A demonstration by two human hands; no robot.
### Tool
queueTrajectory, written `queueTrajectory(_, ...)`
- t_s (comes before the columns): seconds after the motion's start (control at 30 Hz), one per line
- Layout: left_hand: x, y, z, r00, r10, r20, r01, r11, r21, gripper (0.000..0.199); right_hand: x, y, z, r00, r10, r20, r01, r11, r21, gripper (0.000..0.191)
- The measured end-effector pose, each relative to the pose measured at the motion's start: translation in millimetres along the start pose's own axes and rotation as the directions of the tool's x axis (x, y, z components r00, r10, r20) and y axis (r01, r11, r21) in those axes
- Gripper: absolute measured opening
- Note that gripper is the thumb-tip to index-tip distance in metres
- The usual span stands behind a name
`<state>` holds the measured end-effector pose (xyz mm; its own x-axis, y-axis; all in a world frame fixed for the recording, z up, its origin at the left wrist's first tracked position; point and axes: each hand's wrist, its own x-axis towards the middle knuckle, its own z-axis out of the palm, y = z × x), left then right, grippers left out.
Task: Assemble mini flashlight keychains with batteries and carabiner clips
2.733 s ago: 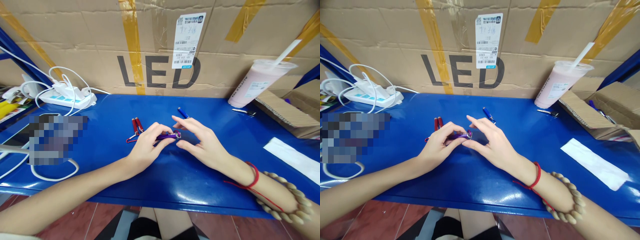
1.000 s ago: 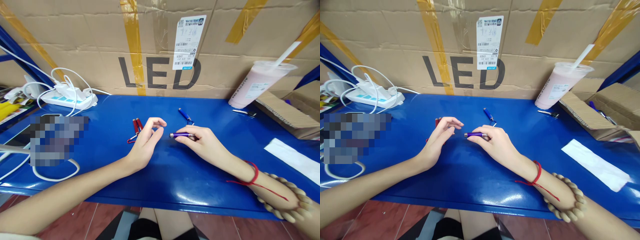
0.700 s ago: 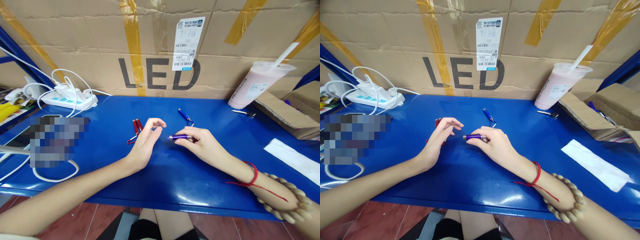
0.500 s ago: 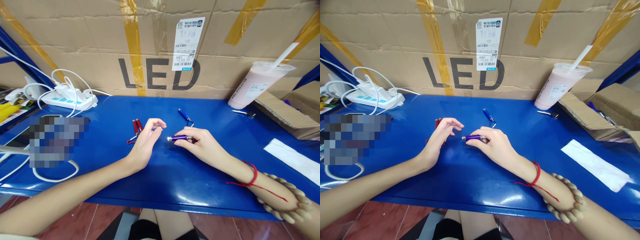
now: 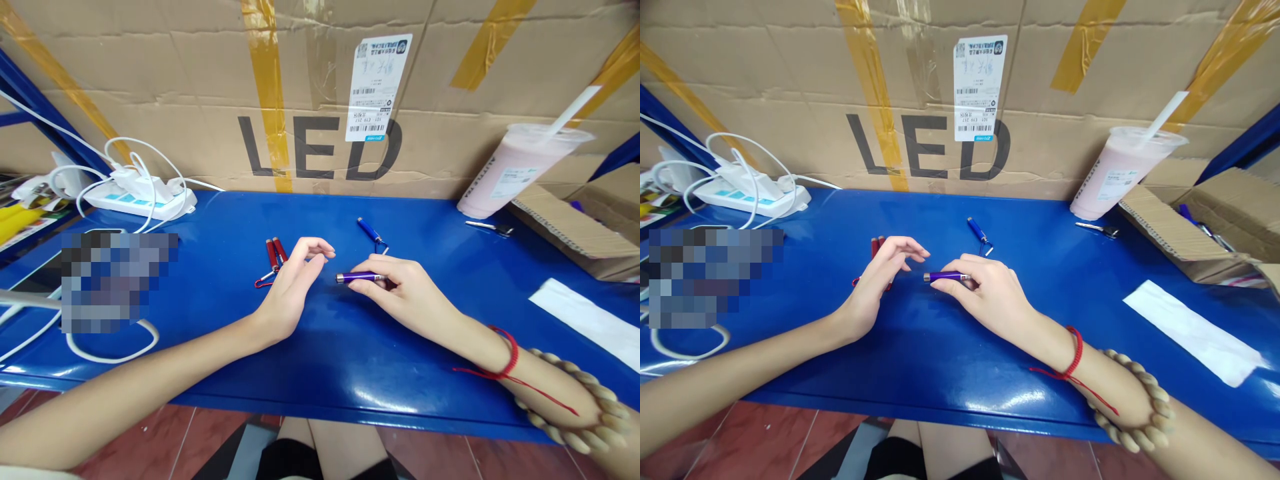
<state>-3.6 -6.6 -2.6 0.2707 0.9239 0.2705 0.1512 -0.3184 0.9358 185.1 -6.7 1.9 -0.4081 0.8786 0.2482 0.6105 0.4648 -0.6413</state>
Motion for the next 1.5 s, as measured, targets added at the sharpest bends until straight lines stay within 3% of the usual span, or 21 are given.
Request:
queueTrajectory(0.4,-0.5,1.1,-0.2,1.0,0.017,0.005,-0.017,1.0,0.021,0.022,-0.6,1.6,0.3,0.999,-0.038,-0.015,0.037,0.995,-0.095,0.033)
queueTrajectory(1.27,-0.1,-0.3,-0.7,1.0,0.0,0.007,0.0,0.999,0.052,0.026,-0.3,4.5,0.3,0.999,-0.05,-0.016,0.049,0.995,-0.084,0.025)
queueTrajectory(1.5,0.7,-1.0,-1.5,1.0,0.012,0.014,-0.013,0.998,0.066,0.025,0.0,4.1,-0.3,0.999,-0.047,-0.001,0.047,0.991,-0.122,0.033)
